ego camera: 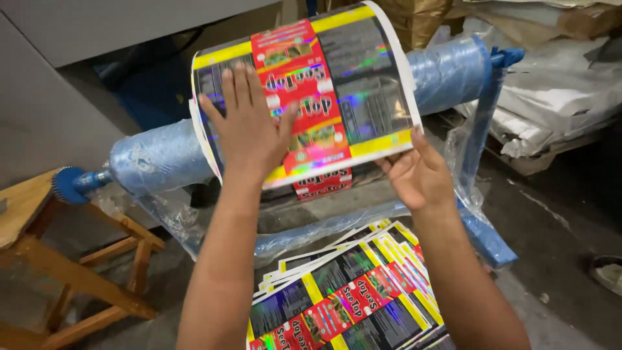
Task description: Pulling printed labels from a large roll and stacking them on the floor.
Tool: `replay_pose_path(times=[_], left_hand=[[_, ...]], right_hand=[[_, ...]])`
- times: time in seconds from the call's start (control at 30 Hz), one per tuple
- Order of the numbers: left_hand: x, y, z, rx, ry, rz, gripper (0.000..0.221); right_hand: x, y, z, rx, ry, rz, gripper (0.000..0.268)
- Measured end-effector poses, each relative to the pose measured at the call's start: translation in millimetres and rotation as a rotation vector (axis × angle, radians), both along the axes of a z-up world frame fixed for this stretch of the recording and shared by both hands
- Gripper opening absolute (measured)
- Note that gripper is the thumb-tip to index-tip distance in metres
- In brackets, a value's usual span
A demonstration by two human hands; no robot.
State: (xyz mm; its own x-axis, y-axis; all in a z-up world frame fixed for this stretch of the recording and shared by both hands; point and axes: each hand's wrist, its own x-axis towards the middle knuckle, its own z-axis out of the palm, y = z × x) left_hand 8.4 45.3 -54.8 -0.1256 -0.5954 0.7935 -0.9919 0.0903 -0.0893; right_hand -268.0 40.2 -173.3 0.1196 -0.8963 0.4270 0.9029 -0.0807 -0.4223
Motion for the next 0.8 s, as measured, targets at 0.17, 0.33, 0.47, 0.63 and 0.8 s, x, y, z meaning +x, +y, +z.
replay_pose_path(times=[0.17, 0.33, 0.47, 0.63, 0.8], left_hand=[[-14.0, 47.9, -38.6, -0.071, -0.099, 0.028, 0.095], [-12.4, 18.8, -4.3, 0.044, -0.123, 0.017, 0.088], [-15.1, -36.5, 55.7, 0.226, -0.034, -0.009, 0.086], [-22.5, -66.6, 92.9, 0.396, -0.007, 0.028, 0.083], [-38.4, -76.2, 99.3, 0.425, -0.014, 0.011, 0.082]], right_hand=[[-7.9, 0.2, -53.6, 0.095, 0.181, -0.261, 0.014], [-21.9, 18.5, -162.9, 0.247, 0.231, -0.325, 0.009], [-46.5, 26.5, -274.7, 0.188, 0.274, -0.233, 0.012], [-100.4, 41.8, -225.3, 0.144, 0.634, 0.083, 0.033], [-74.4, 1.7, -111.5, -0.055, 0.830, 0.073, 0.050]])
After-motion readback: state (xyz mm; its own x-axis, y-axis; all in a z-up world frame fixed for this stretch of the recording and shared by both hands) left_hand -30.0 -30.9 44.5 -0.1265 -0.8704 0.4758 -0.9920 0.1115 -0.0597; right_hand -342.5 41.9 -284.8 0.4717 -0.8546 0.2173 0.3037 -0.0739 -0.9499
